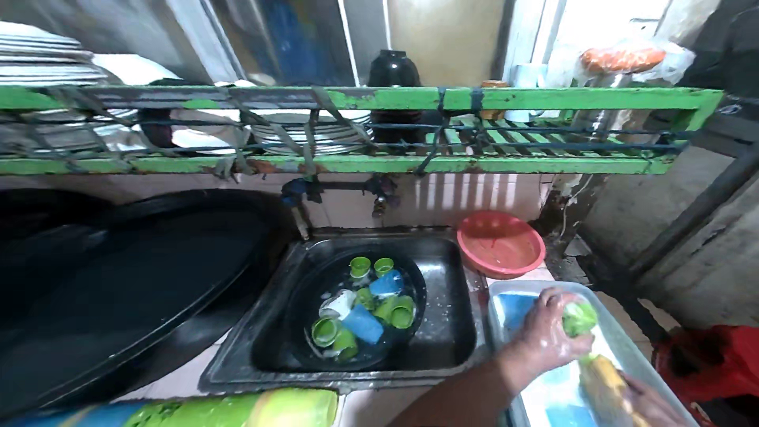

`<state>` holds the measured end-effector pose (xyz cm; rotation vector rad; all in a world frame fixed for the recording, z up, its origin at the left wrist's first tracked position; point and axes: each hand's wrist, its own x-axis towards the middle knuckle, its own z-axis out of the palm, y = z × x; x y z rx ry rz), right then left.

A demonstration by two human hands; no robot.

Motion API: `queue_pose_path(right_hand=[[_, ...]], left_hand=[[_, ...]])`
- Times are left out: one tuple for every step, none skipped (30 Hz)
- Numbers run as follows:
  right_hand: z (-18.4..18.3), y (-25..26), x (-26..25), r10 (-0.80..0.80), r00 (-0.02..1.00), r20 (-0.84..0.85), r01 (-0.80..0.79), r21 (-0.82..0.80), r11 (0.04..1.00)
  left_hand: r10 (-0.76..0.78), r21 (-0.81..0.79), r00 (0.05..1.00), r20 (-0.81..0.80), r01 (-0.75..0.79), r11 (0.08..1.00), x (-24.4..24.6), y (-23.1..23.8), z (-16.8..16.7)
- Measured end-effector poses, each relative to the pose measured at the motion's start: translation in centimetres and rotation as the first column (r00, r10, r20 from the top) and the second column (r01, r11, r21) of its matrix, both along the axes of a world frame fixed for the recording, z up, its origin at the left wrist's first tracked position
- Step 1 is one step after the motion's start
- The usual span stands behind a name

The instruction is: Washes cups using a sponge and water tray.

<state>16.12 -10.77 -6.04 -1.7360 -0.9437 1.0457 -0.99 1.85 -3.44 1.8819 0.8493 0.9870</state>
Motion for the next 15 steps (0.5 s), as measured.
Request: queue_pose_path(right_hand=[[0.9,0.3,-1.1,-0.097,0.980,-0.175,0.111,0.076,0.991],[2.0,0.7,-2.8,-0.159,0.928,-0.338,0.217,0.141,0.966],[3.2,1.1,-4.8,-0.156,0.886,-0.436,0.272,0.219,0.937],[3.9,1.6,-6.6,-0.096,0.887,-0.452,0.259,0.313,0.914],[4.1,1.9,-8.2,-0.026,0.923,-0.385,0.192,0.399,0.897],[4.0,2.0,-9.5,0.018,0.966,-0.258,0.103,0.447,0.889],[3.7,2.0,-10.2,0.043,0.995,-0.088,0.003,0.464,0.886],[3.2,2.2,-10.4,0.050,0.991,0.123,-0.101,0.452,0.886],[2.5,2.5,-10.0,0.062,0.928,0.367,-0.220,0.407,0.887],[1.8,2.9,-9.3,0.091,0.809,0.581,-0.332,0.323,0.886],[1.3,3.4,-8.6,0.120,0.675,0.728,-0.405,0.230,0.885],[1.4,4.1,-8.1,0.168,0.588,0.791,-0.433,0.132,0.892],[1.8,4.6,-8.0,0.224,0.587,0.778,-0.413,0.050,0.910],[2.4,5.2,-8.0,0.260,0.695,0.670,-0.352,0.003,0.936],[3.1,5.8,-8.2,0.194,0.867,0.459,-0.235,0.033,0.971]], left_hand=[[0.102,-0.080,0.974,0.204,-0.087,0.993,0.3,-0.3,0.3],[0.214,-0.238,0.913,0.348,-0.135,0.962,0.7,-0.6,0.6],[0.332,-0.420,0.838,0.432,-0.139,0.897,1.1,-0.9,1.0],[0.434,-0.581,0.775,0.459,-0.107,0.806,1.3,-1.0,1.5],[0.497,-0.701,0.743,0.447,-0.053,0.711,1.3,-1.2,2.0],[0.517,-0.767,0.744,0.423,-0.010,0.642,1.1,-1.2,2.5],[0.517,-0.794,0.756,0.402,0.007,0.608,0.9,-1.1,2.7],[0.513,-0.805,0.764,0.392,0.015,0.593,0.8,-0.9,2.6],[0.500,-0.803,0.770,0.396,0.027,0.595,0.6,-0.9,2.4],[0.488,-0.796,0.773,0.405,0.036,0.604,0.5,-1.1,1.9],[0.479,-0.789,0.775,0.413,0.041,0.613,0.8,-1.4,1.5],[0.478,-0.782,0.770,0.423,0.044,0.622,1.1,-1.7,1.1],[0.471,-0.781,0.776,0.418,0.043,0.623,1.0,-2.0,1.2],[0.461,-0.781,0.789,0.406,0.038,0.623,0.7,-2.0,1.3],[0.451,-0.779,0.797,0.401,0.037,0.626,0.3,-1.7,1.5]])
